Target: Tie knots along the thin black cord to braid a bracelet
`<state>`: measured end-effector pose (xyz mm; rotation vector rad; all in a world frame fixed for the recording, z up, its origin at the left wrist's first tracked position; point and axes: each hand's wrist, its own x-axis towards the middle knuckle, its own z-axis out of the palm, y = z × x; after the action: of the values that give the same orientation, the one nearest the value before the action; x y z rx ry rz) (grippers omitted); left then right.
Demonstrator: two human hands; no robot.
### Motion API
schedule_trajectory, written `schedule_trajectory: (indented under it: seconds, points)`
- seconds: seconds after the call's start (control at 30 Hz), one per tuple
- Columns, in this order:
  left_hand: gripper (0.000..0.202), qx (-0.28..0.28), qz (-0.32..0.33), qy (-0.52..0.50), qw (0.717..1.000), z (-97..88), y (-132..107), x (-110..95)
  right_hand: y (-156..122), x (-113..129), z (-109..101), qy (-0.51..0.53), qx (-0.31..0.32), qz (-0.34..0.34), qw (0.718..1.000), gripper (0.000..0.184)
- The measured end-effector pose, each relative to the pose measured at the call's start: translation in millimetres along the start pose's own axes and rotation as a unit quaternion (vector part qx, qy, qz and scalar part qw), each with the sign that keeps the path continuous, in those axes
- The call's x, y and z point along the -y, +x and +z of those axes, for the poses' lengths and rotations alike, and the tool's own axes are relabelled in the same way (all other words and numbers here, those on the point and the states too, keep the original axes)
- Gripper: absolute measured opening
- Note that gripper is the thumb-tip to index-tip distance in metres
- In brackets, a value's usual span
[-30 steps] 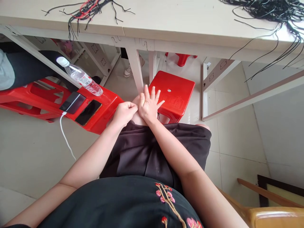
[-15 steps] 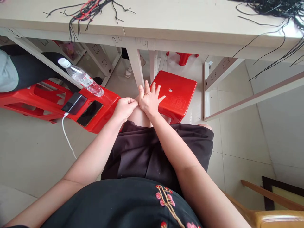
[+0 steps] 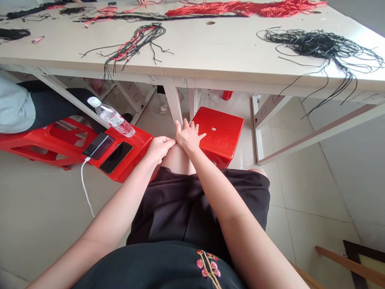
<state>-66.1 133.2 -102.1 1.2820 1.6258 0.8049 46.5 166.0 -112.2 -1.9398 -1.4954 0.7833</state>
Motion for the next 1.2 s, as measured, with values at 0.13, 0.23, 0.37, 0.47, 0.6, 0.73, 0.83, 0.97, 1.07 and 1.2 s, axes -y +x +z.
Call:
schedule_trajectory:
  seconds: [0.13,0.23,0.37,0.47,0.6,0.73,0.83,0.97,1.07,1.2]
  points:
    - [0.013,0.005,-0.005,-0.005,1.000,0.1,4.2,2.2,6.7,0.8,-0.8,-0.005,0.001,-0.003,1.000,0.073]
    - [0.013,0.008,-0.008,-0.013,1.000,0.8,4.0,3.2,6.0,-0.5,-0.9,-0.002,-0.011,-0.013,1.000,0.074]
    - [0.013,0.015,-0.015,-0.026,0.999,1.1,2.4,2.3,3.0,-1.9,-1.5,0.000,-0.028,-0.023,0.999,0.073]
    - [0.013,0.028,-0.027,-0.035,0.999,-0.5,1.6,-1.0,1.4,-1.2,-2.7,-0.006,-0.027,-0.024,0.999,0.073]
    - [0.014,0.057,-0.046,-0.057,0.996,-4.8,0.3,-7.2,-0.5,0.7,-5.0,-0.020,-0.014,-0.018,1.000,0.073]
    - [0.015,0.088,-0.072,-0.083,0.990,-9.6,-0.3,-11.5,-2.1,2.2,-6.3,-0.022,-0.006,-0.019,1.000,0.072]
    - [0.015,0.110,-0.087,-0.106,0.984,-13.3,-0.1,-13.6,-2.9,2.8,-5.9,-0.031,-0.007,-0.020,0.999,0.072]
    - [0.014,0.135,-0.101,-0.129,0.977,-18.4,-0.6,-17.0,-3.9,2.5,-5.5,-0.033,-0.007,-0.024,0.999,0.073]
    - [0.013,0.144,-0.105,-0.141,0.974,-21.7,-0.6,-17.5,-3.8,2.4,-6.0,-0.032,-0.006,-0.021,0.999,0.073]
    - [0.007,0.140,-0.105,-0.154,0.972,-23.7,1.0,-12.9,-2.3,2.4,-6.6,-0.031,-0.008,-0.014,0.999,0.071]
